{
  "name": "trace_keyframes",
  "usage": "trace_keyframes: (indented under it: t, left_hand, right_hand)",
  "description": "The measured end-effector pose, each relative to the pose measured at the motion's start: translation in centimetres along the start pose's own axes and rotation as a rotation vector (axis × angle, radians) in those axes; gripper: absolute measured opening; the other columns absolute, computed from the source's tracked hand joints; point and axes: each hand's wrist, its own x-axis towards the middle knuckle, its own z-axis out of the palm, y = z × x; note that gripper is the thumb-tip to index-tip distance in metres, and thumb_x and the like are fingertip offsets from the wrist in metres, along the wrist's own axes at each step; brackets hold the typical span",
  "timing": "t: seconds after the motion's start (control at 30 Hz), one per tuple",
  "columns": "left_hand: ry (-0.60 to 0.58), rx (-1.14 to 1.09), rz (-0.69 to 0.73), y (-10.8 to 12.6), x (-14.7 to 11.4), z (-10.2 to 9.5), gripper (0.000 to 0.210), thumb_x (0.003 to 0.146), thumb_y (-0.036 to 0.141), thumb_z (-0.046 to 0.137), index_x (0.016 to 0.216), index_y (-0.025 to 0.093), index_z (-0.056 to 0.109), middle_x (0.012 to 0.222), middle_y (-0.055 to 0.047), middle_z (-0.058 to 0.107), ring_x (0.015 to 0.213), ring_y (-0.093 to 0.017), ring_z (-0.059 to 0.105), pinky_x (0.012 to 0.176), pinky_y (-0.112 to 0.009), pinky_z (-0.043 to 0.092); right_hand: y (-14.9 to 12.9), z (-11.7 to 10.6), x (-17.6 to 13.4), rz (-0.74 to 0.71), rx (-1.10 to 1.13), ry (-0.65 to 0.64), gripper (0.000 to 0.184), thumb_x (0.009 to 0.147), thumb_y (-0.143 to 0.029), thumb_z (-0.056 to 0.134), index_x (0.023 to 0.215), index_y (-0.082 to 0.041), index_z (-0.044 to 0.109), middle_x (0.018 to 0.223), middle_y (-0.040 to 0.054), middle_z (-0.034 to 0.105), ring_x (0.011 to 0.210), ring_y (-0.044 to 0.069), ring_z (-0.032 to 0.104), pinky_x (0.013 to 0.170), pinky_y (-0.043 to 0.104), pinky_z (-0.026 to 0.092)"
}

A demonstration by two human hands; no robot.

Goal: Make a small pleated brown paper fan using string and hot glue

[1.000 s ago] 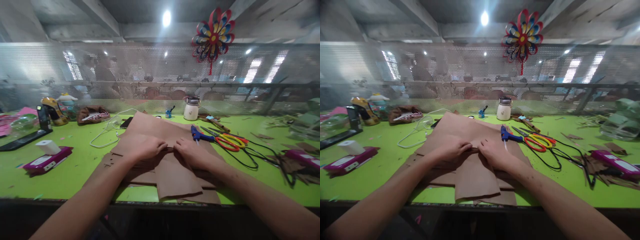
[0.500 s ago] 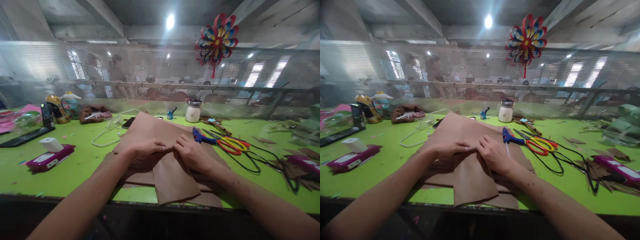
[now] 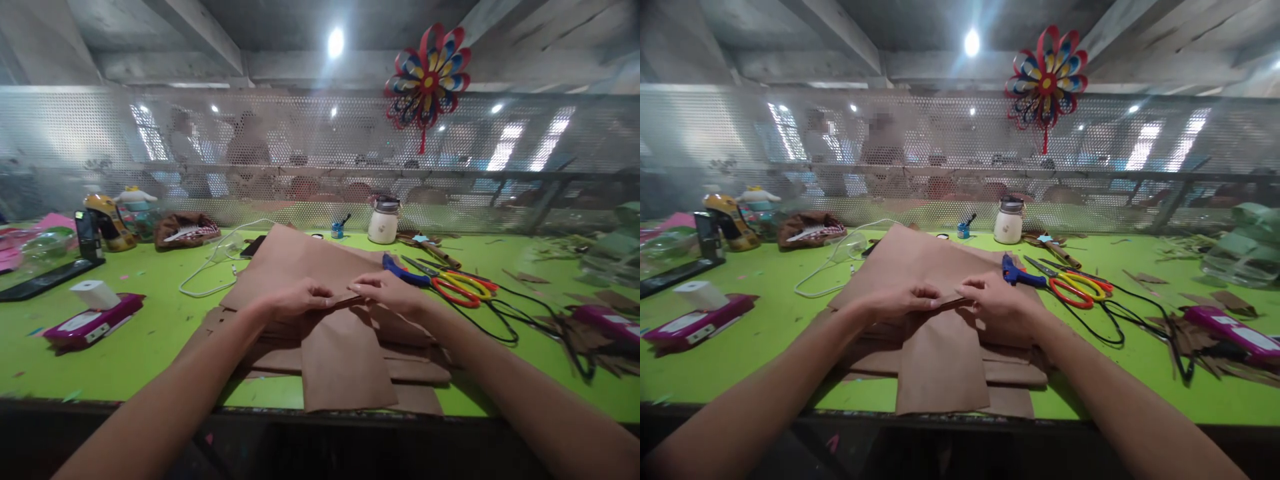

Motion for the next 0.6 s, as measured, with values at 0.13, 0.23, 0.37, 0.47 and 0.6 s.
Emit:
trace_keyframes:
  t: [0.13, 0.23, 0.37, 0.47, 0.6]
  left_hand:
    - [-0.003, -0.034, -0.014, 0.3, 0.0, 0.2, 0.03, 0.08, 0.042, 0.05, 0.079, 0.014, 0.058, 0.066, 0.001, 0.048, 0.061, -0.01, 0.039, 0.056, -0.022, 0.031]
    - [0.007, -0.012, 0.005, 0.1, 0.2, 0.1, 0.032, 0.079, 0.044, 0.052, 0.081, 0.013, 0.059, 0.064, 0.002, 0.046, 0.06, -0.01, 0.038, 0.056, -0.021, 0.03]
    - [0.016, 0.108, 0.071, -0.3, 0.4, 0.0, 0.035, 0.08, 0.044, 0.051, 0.085, 0.011, 0.061, 0.069, 0.0, 0.05, 0.065, -0.011, 0.041, 0.06, -0.021, 0.032]
    - [0.026, 0.136, 0.098, -0.4, 0.4, -0.1, 0.035, 0.081, 0.043, 0.05, 0.088, 0.011, 0.063, 0.074, -0.001, 0.054, 0.069, -0.012, 0.044, 0.062, -0.021, 0.033]
    - [0.057, 0.163, 0.099, -0.1, 0.3, -0.1, 0.036, 0.083, 0.041, 0.048, 0.094, 0.01, 0.063, 0.077, -0.003, 0.058, 0.07, -0.013, 0.047, 0.063, -0.022, 0.035]
  right_hand:
    - [0.2, 0.8, -0.3, 0.082, 0.128, -0.084, 0.042, 0.079, -0.051, 0.053, 0.057, -0.016, 0.052, 0.05, -0.0025, 0.047, 0.046, 0.008, 0.037, 0.047, 0.024, 0.028]
    - [0.5, 1.4, -0.5, 0.107, 0.275, -0.046, 0.032, 0.073, -0.045, 0.062, 0.063, -0.015, 0.056, 0.051, -0.0039, 0.046, 0.046, 0.008, 0.035, 0.046, 0.023, 0.026]
    - [0.7, 2.0, -0.5, 0.158, 0.389, 0.019, 0.023, 0.066, -0.035, 0.069, 0.07, -0.014, 0.059, 0.052, -0.004, 0.048, 0.047, 0.008, 0.037, 0.048, 0.023, 0.028]
    - [0.6, 2.0, -0.4, 0.181, 0.418, 0.055, 0.023, 0.065, -0.033, 0.07, 0.074, -0.013, 0.061, 0.055, -0.0033, 0.05, 0.049, 0.008, 0.039, 0.048, 0.023, 0.029]
    - [0.7, 1.2, -0.2, 0.102, 0.315, 0.019, 0.025, 0.068, -0.036, 0.067, 0.074, -0.013, 0.064, 0.057, -0.0017, 0.052, 0.051, 0.008, 0.041, 0.049, 0.023, 0.031]
